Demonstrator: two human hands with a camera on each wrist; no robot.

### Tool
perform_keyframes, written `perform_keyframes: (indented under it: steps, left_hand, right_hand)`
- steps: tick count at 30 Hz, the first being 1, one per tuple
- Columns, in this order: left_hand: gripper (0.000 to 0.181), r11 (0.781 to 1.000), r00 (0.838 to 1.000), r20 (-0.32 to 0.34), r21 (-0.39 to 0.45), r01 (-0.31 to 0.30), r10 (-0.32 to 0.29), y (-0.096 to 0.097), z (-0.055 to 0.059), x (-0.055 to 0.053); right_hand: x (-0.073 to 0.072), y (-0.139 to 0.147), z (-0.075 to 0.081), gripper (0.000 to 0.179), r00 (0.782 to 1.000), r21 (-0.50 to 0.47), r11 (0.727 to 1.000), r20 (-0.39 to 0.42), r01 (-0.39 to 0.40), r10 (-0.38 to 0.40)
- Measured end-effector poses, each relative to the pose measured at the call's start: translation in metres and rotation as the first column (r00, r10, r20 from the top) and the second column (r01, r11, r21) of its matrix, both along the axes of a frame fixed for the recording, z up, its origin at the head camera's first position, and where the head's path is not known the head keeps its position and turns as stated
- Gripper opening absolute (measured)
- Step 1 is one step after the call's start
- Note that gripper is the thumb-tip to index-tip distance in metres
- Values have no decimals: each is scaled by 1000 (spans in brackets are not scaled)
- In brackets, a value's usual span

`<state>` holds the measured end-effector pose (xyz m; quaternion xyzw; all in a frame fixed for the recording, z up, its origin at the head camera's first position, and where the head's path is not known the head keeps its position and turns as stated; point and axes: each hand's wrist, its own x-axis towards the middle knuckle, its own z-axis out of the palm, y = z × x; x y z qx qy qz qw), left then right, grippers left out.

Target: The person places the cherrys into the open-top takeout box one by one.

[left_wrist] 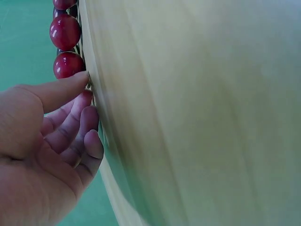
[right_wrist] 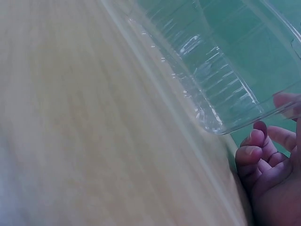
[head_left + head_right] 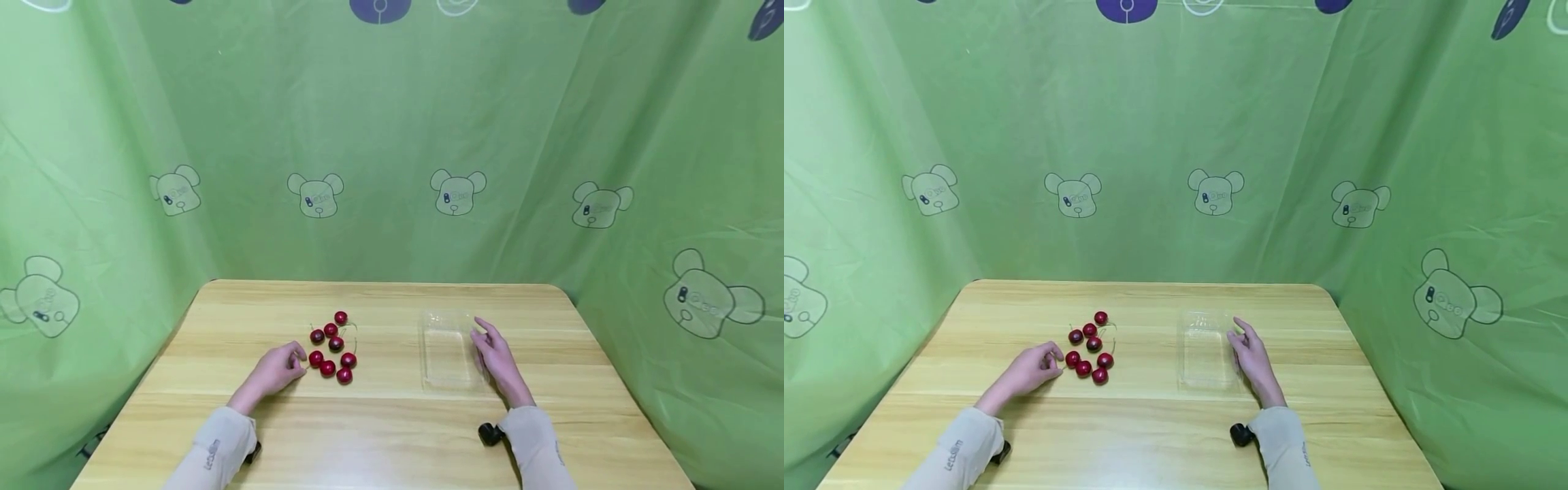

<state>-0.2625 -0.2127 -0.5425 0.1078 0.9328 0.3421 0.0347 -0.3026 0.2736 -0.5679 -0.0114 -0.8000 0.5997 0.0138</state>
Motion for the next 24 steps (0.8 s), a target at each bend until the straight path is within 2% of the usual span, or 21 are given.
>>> perform_keyframes:
  steps: [3, 5, 8, 12, 19, 24]
  left_hand:
    - [14, 1000, 1000, 9, -3, -18, 18, 0, -1, 0]
    - [11, 1000, 1000, 9, -9, -23, 23, 0, -2, 0]
    - [8, 1000, 1000, 1, -15, -21, 21, 0, -3, -1]
    - [6, 999, 1000, -12, -36, -22, 21, 1, -4, -4]
    - [9, 998, 999, -44, -64, -24, 22, 5, -2, -6]
    - [9, 997, 999, -31, -69, -39, 37, 6, -4, -7]
  right_hand:
    - [1, -1, 1, 59, 1000, -16, 1000, 13, -6, 6]
    - [4, -4, 9, 58, 999, -22, 1000, 32, -14, 15]
    - [4, -5, 9, 57, 999, -27, 1000, 34, -14, 15]
    - [0, -2, -2, 57, 1000, -9, 1000, 7, -7, 7]
    - [-1, -1, -2, 57, 1000, 2, 1000, 9, -13, 13]
    - [-2, -2, -3, 55, 1000, 3, 1000, 8, -13, 13]
